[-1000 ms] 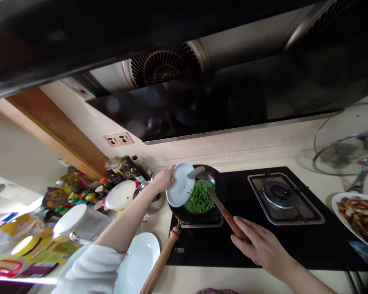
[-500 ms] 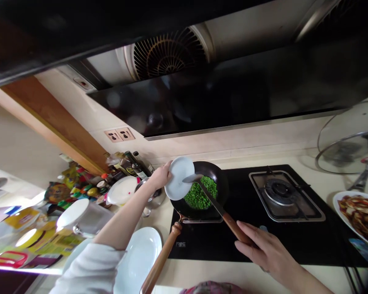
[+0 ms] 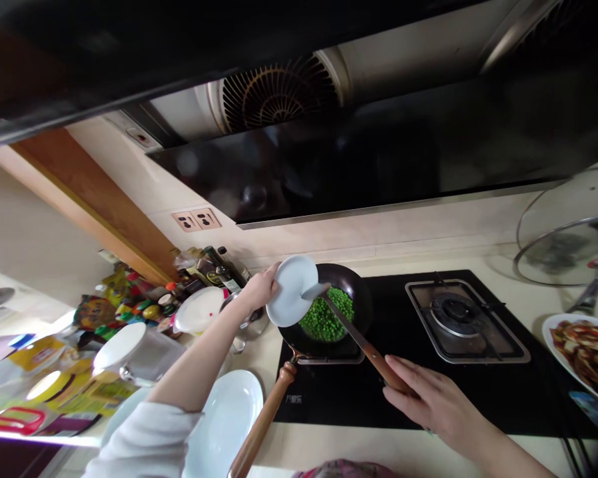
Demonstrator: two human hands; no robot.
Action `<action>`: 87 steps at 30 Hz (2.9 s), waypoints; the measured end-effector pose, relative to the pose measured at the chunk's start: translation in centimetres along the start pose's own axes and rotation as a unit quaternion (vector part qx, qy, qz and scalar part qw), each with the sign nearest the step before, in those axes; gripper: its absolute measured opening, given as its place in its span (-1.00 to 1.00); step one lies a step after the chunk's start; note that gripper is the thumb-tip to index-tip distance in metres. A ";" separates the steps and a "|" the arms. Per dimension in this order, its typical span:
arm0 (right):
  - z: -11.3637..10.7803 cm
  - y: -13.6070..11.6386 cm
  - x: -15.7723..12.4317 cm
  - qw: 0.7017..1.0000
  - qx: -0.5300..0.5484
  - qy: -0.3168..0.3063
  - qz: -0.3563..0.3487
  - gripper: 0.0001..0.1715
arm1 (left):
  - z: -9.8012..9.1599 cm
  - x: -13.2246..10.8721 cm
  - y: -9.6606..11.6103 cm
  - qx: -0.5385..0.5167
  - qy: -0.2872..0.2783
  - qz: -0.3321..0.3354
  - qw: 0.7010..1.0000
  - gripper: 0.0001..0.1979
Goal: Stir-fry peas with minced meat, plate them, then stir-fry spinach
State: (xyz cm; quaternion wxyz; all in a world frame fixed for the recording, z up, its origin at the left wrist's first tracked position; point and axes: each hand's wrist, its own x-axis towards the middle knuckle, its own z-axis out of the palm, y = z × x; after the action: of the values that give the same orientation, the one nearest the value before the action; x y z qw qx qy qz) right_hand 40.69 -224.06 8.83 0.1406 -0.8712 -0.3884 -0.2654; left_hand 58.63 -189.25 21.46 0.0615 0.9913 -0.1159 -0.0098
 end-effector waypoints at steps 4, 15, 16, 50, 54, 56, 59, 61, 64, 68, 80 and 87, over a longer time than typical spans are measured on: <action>0.3 -0.8 1.4 0.998 -0.047 0.018 -0.042 -0.64 | 0.2 -0.2 0.3 -0.009 -0.001 0.004 1.000 -0.39; 0.9 -0.4 0.8 1.000 -0.020 0.017 -0.005 -0.65 | 0.8 -0.3 -0.4 -0.037 0.017 -0.011 0.999 -0.38; 1.1 -0.4 1.0 0.999 -0.023 0.022 -0.014 -0.65 | 0.9 -0.3 -0.4 -0.041 0.017 -0.007 0.999 -0.37; 3.0 6.2 8.7 0.767 0.325 0.179 0.524 -0.60 | 1.6 -6.1 -7.1 -0.402 0.116 -0.201 0.886 -0.36; 8.0 5.3 6.6 0.615 0.476 0.267 0.569 -0.42 | 1.8 -6.9 -7.8 -0.446 0.129 -0.213 0.859 -0.35; 8.5 4.4 6.5 0.603 0.492 0.273 0.566 -0.44 | 1.8 -7.0 -7.9 -0.453 0.132 -0.214 0.855 -0.35; 6.9 3.4 6.9 0.686 0.471 0.231 0.505 -0.54 | 2.2 -6.9 -8.0 -0.458 0.148 -0.206 0.852 -0.35; 5.5 3.2 7.1 0.792 0.405 0.194 0.414 -0.69 | 2.7 -6.7 -8.1 -0.460 0.160 -0.201 0.850 -0.36; 4.4 3.5 7.3 0.925 0.265 0.151 0.227 -0.84 | 3.7 -6.5 -8.1 -0.462 0.166 -0.200 0.848 -0.35; 5.2 3.6 7.8 0.988 0.115 0.080 0.070 -0.64 | 4.6 -6.4 -8.2 -0.458 0.175 -0.185 0.852 -0.32; 1.8 3.4 2.8 0.997 0.069 -0.025 -0.007 -0.41 | 5.7 -10.0 -7.6 -0.613 0.205 -0.235 0.726 -0.35; 5.4 3.5 -0.9 0.991 0.096 -0.034 0.086 -0.23 | 7.9 -11.8 -5.9 -0.691 0.192 -0.268 0.643 -0.43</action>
State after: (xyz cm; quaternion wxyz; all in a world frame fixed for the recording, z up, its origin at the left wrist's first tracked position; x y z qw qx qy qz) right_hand 44.72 -224.46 3.74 0.2328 -0.8922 -0.3405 -0.1841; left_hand 48.27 -181.75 12.92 0.7440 0.6283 0.2099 0.0874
